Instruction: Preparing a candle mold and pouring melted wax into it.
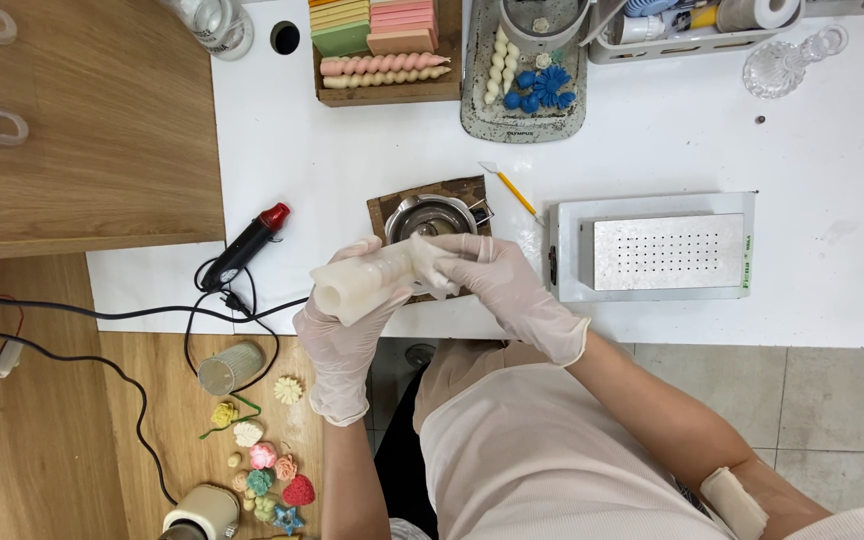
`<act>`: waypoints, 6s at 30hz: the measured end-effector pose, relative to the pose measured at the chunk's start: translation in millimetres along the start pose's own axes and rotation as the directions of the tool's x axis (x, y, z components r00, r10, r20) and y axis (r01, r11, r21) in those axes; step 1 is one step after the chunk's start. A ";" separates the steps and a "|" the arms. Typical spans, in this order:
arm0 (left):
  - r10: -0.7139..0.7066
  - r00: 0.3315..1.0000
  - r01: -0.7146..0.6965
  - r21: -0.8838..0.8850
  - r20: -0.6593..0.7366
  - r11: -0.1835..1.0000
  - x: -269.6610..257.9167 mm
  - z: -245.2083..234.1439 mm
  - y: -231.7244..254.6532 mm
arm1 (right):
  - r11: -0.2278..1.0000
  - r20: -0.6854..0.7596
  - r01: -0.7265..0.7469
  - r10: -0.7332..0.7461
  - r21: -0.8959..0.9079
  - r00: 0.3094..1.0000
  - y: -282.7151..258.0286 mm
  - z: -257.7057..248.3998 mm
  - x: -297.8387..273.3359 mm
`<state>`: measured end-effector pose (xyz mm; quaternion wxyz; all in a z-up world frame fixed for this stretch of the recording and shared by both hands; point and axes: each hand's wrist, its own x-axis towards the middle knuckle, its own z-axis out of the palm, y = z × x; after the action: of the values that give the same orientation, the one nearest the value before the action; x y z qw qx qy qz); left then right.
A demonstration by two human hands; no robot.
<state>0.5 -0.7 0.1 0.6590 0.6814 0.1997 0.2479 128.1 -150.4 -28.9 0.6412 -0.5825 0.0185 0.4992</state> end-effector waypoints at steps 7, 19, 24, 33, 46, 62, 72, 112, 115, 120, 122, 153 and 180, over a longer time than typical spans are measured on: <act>0.040 0.999 -0.039 0.065 -0.015 0.997 -1.9 4.0 10.1 | 0.876 0.175 -0.086 0.002 0.475 0.985 -6.6 -28.3 13.7; 0.046 0.999 -0.045 -0.012 0.016 0.999 -3.5 -13.1 15.1 | 0.966 -0.126 0.212 -0.194 0.149 0.973 3.6 -49.2 25.8; 0.056 0.998 -0.054 -0.065 0.027 0.996 -3.5 -12.3 19.3 | 0.954 -0.115 0.297 -0.289 0.052 0.950 0.8 -42.3 22.6; -0.036 0.998 0.043 -0.178 0.043 0.983 -1.0 -14.9 5.7 | 0.906 0.051 0.413 -0.410 -0.088 0.911 -10.8 -3.2 2.0; 0.003 1.000 -0.001 0.203 -0.010 0.979 3.4 2.5 17.4 | 0.905 -0.014 0.401 -0.407 -0.145 0.913 -1.0 18.6 -2.5; 0.054 0.997 -0.062 0.186 0.048 0.980 6.4 21.9 18.5 | 0.888 0.015 0.452 -0.454 0.087 0.891 -25.9 20.6 -11.6; 0.084 0.995 -0.098 0.335 0.057 0.937 8.2 27.1 28.2 | 0.913 -0.001 0.392 -0.394 0.109 0.919 -19.1 -15.4 3.6; 0.179 0.974 -0.218 0.358 0.139 0.908 2.3 26.9 -15.4 | 0.501 0.413 0.671 -0.537 -0.546 0.736 -98.1 3.4 -47.5; 0.201 0.970 -0.238 0.377 0.136 0.895 -0.6 27.9 -22.1 | 0.188 0.549 0.704 -0.501 -0.685 0.669 -104.1 3.0 -46.3; 0.354 0.919 -0.393 0.332 0.175 0.858 5.6 29.1 -19.6 | 0.277 0.491 0.673 -0.508 -0.686 0.708 -102.2 -1.2 -45.6; 0.388 0.908 -0.419 0.330 0.160 0.846 10.7 22.2 -5.9 | 0.393 0.445 0.648 -0.494 -0.653 0.747 -99.3 -5.9 -41.5; 0.201 0.968 -0.197 0.038 -0.149 0.980 5.1 9.6 9.4 | 0.662 0.150 0.549 -0.561 -0.510 0.814 -75.6 -1.6 -38.3; 0.446 0.888 -0.432 0.135 -0.113 0.892 1.4 23.9 31.0 | 0.591 0.162 0.573 -0.602 -0.567 0.782 -69.6 17.5 -46.9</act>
<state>14.2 -20.6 31.0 0.5331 0.7237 0.0990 0.4270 140.8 -153.7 55.8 0.5555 -0.7357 -0.3148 0.2259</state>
